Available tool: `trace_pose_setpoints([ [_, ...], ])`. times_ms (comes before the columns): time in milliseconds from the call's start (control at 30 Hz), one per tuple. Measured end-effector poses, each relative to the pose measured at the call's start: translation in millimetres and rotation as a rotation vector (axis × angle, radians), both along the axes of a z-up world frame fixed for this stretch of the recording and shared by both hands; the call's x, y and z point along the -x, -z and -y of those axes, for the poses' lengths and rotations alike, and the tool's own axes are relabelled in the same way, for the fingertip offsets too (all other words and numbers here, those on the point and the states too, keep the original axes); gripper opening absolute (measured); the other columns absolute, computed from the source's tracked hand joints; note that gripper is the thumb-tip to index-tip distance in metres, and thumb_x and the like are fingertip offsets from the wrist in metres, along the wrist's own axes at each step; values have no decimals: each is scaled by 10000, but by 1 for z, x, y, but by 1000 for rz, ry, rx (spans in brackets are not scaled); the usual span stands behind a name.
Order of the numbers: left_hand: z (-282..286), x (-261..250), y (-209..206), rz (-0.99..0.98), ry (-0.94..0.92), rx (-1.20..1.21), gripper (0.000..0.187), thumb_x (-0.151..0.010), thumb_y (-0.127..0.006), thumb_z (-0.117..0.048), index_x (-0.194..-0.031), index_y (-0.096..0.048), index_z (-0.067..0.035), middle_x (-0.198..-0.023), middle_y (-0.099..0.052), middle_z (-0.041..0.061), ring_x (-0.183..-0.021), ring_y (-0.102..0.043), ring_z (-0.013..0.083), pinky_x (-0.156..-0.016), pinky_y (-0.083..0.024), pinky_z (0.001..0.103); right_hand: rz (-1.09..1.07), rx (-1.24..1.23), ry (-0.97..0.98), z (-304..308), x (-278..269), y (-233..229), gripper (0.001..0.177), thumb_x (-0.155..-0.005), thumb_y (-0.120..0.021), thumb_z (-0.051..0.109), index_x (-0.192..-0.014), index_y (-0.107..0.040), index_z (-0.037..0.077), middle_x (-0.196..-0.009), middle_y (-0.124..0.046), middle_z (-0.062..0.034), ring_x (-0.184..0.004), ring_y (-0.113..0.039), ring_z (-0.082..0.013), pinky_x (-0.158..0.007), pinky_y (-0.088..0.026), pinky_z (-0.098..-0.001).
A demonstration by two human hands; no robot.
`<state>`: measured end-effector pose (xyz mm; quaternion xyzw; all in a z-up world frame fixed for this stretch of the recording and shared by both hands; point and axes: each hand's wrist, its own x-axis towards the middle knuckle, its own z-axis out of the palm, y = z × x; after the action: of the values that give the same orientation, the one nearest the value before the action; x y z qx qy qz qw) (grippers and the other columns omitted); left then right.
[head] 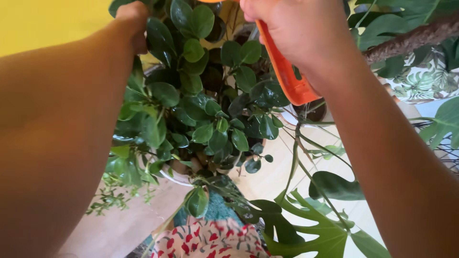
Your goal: The person waters several potted plants using an orange scoop to pour water from a pink bucket. They move between different plants, including a jade plant and a monstera, and briefly reposition a small potted plant before watering it.
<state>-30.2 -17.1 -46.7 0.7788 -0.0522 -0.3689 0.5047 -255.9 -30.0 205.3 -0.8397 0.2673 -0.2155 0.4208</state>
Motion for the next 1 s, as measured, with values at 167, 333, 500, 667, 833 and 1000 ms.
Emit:
trace_pose_setpoints([
  [167, -7, -3, 5, -18, -29, 57, 396, -899, -681, -395, -1151, -613, -98, -1034, -645, 48, -894, -610, 217, -763, -522, 430, -22, 54, -15, 3, -3, 5, 102, -884, -689, 141, -827, -643, 70, -733, -640, 46, -654, -596, -50, -634, -491, -259],
  [333, -55, -37, -4, 4, -96, 135, 391, -901, -688, -423, -1139, -615, -121, -995, -638, 12, -859, -583, 188, -752, -507, 419, 52, -92, -101, -3, -2, 5, 71, -943, -695, 99, -972, -663, 43, -852, -670, 31, -697, -616, -85, -629, -491, -266],
  [500, -116, -32, 3, 88, -289, 292, 378, -911, -642, -453, -1180, -558, -202, -970, -630, -85, -831, -578, 137, -724, -496, 396, -29, -74, 36, -18, 4, 4, 207, -918, -750, 188, -1045, -715, 28, -918, -760, -10, -783, -702, -102, -693, -546, -255],
  [667, -158, -17, -6, -407, -413, 283, 303, -955, -481, -289, -1116, -623, -74, -827, -652, 53, -753, -513, 199, -642, -459, 444, -39, 107, 2, -46, 12, 2, 362, -863, -795, 244, -1106, -672, 5, -992, -754, -61, -867, -723, -155, -755, -564, -282],
  [833, -171, 4, -34, -191, -255, 310, 284, -891, -648, -244, -1036, -691, -3, -871, -652, 74, -801, -561, 213, -686, -460, 418, -346, 245, 160, -71, 10, 6, 471, -796, -828, 386, -1080, -717, 27, -916, -763, -119, -797, -722, -233, -752, -539, -356],
  [1000, -167, 3, -64, -120, 48, 329, 296, -846, -629, -234, -1067, -641, -38, -1057, -647, 111, -1014, -561, 251, -940, -433, 471, -185, 271, 108, -80, 1, 12, 522, -809, -847, 378, -1088, -690, -34, -940, -740, -137, -833, -713, -226, -747, -544, -352],
])
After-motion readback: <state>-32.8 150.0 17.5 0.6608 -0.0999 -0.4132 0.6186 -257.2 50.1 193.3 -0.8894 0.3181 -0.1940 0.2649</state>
